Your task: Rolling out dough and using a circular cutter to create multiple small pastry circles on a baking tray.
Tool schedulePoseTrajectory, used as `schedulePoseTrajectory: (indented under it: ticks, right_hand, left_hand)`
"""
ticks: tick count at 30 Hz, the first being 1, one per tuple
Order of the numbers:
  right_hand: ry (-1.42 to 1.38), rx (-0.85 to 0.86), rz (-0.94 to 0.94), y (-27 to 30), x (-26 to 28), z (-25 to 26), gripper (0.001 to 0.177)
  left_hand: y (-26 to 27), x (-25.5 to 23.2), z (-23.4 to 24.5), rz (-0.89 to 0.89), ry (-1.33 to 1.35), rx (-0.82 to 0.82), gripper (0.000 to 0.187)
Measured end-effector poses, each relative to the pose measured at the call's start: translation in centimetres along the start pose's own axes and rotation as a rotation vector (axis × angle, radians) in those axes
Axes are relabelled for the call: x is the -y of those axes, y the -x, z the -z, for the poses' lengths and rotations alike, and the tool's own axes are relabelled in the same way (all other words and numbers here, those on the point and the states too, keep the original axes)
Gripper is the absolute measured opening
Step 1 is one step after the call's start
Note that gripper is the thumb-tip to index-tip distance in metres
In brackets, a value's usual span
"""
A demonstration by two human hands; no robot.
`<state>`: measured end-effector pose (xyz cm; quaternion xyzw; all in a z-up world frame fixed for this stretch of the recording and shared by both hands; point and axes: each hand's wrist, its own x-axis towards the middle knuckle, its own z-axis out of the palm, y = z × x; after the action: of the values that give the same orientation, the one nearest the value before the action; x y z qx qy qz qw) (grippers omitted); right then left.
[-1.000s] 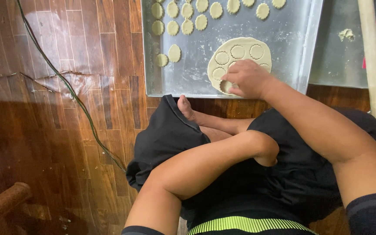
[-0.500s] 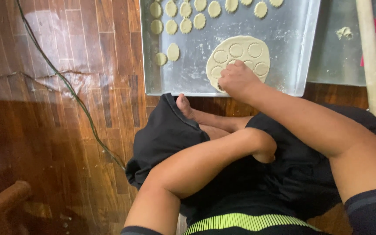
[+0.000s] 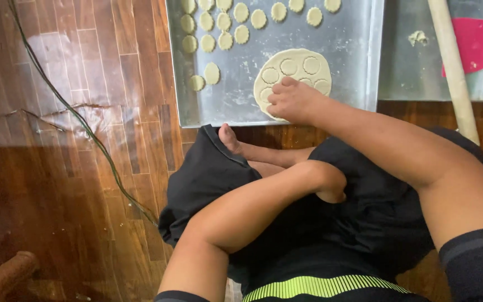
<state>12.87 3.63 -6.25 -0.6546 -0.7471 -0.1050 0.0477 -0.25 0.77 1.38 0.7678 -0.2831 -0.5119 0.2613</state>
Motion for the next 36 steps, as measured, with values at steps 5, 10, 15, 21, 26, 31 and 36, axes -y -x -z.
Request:
schedulePoseTrajectory:
  ticks: [5, 10, 15, 21, 26, 31, 36]
  right_hand:
    - [-0.005, -0.026, 0.114, -1.0, -0.8, 0.3, 0.019]
    - [0.001, 0.046, 0.273, -1.8, -1.1, -0.2, 0.017]
    - [-0.025, 0.107, 0.360, -2.6, -1.7, 0.0, 0.014]
    - [-0.137, 0.183, 0.285, -2.4, -3.2, 0.4, 0.008]
    - [-0.141, 0.059, -0.314, 5.7, -13.2, 4.4, 0.064]
    - [0.294, 0.270, -0.985, 23.8, -18.1, 3.5, 0.035]
    - [-0.003, 0.376, -1.157, 25.5, -15.0, 5.5, 0.046]
  left_hand:
    - [0.0, 0.5, 0.3, -0.040, 0.043, 0.017, 0.060]
    - [-0.2, 0.8, 0.5, -0.041, 0.059, -0.003, 0.060]
    - [0.2, 0.9, 0.9, -0.032, 0.064, -0.028, 0.058]
    - [0.8, 0.8, 0.6, -0.028, 0.059, -0.054, 0.056]
    - [2.5, 0.7, 0.1, -0.040, 0.032, -0.081, 0.055]
    - [3.2, -0.1, 1.2, -0.054, -0.031, -0.112, 0.053]
    - [6.4, -0.9, 3.8, 0.045, 0.073, -0.110, 0.052]
